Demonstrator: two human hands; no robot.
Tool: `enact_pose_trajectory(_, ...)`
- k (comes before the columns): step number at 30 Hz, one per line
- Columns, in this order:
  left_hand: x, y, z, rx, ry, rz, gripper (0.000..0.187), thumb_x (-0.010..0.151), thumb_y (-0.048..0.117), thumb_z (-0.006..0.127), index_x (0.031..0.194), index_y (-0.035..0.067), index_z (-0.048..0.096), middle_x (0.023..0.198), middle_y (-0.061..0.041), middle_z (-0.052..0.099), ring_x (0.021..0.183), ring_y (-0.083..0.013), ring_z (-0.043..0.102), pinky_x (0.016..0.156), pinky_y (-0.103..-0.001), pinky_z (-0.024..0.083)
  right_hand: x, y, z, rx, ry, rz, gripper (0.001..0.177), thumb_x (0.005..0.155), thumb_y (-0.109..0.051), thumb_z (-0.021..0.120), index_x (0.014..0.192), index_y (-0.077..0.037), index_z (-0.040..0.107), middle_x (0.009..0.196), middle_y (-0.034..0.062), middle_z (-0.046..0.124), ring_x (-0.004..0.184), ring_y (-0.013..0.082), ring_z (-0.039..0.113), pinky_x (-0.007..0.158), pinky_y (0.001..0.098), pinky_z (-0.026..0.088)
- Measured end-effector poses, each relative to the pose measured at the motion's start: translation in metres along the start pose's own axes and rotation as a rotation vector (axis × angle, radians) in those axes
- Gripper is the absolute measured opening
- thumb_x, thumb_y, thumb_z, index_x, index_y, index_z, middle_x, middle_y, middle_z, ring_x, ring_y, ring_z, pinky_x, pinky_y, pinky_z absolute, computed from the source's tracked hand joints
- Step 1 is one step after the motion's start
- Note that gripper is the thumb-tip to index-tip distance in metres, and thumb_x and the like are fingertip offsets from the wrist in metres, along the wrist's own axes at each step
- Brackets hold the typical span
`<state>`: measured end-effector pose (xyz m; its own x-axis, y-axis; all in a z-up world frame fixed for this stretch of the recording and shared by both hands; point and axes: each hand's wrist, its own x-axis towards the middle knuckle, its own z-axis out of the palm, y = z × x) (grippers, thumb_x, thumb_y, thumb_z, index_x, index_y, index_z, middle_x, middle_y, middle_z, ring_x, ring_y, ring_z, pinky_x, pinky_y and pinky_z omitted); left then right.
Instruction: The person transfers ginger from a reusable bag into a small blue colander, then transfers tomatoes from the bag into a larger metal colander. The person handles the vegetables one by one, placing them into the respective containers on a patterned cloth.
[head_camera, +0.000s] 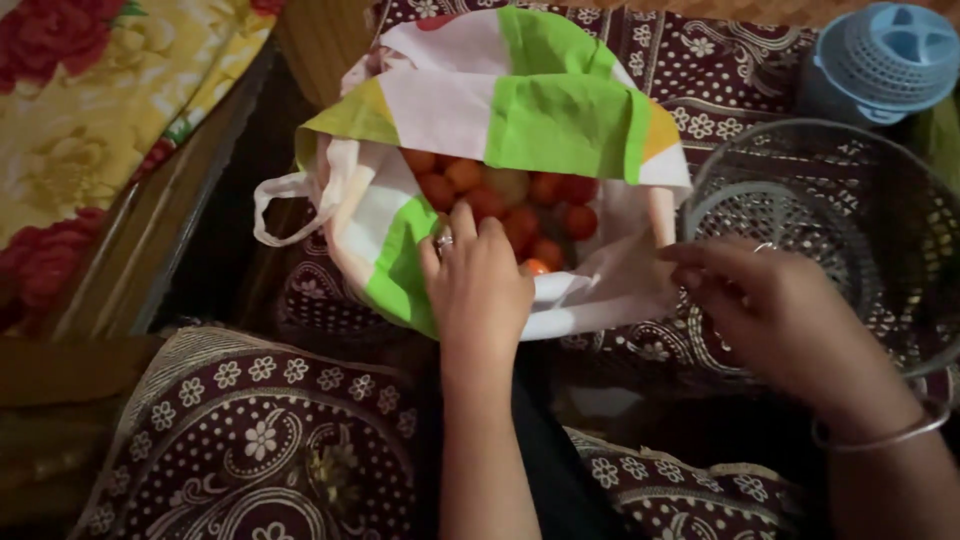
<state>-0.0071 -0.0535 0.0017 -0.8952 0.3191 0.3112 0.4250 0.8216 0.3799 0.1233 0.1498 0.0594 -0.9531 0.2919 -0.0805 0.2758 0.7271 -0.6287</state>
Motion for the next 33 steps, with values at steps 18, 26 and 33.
enact_pose_trajectory(18,0.005,-0.009,-0.025,0.022,0.135,-0.502,0.015,0.076,0.021,0.076,0.089,0.016,0.081,0.13,-0.006,0.057,0.131,-0.0284,0.048,0.105,-0.061,0.027,0.049,-0.032,0.08,0.421,-0.161,-0.318,0.039,0.088,0.004,0.053,0.124,-0.003,0.069,0.115,0.0096,0.074,0.107,0.0192,0.07,0.094,0.0312,0.053)
enact_pose_trajectory(26,0.011,-0.017,-0.037,0.108,0.172,-0.604,0.031,0.075,0.034,0.083,0.095,0.011,0.077,0.134,-0.019,0.047,0.129,-0.0377,0.04,0.098,-0.057,0.032,0.036,-0.036,0.098,0.239,-0.162,-0.339,0.034,0.09,-0.004,0.06,0.123,-0.006,0.069,0.117,0.01,0.074,0.109,0.0241,0.069,0.097,0.0357,0.051)
enact_pose_trajectory(33,0.014,-0.019,-0.019,0.173,0.17,-0.515,0.049,0.065,0.044,0.088,0.099,0.011,0.076,0.148,-0.025,0.037,0.139,-0.0424,0.029,0.104,-0.061,0.025,0.035,-0.032,0.1,0.28,-0.156,-0.447,0.029,0.093,-0.004,0.059,0.121,-0.003,0.067,0.124,0.0133,0.072,0.12,0.0281,0.066,0.103,0.0375,0.049)
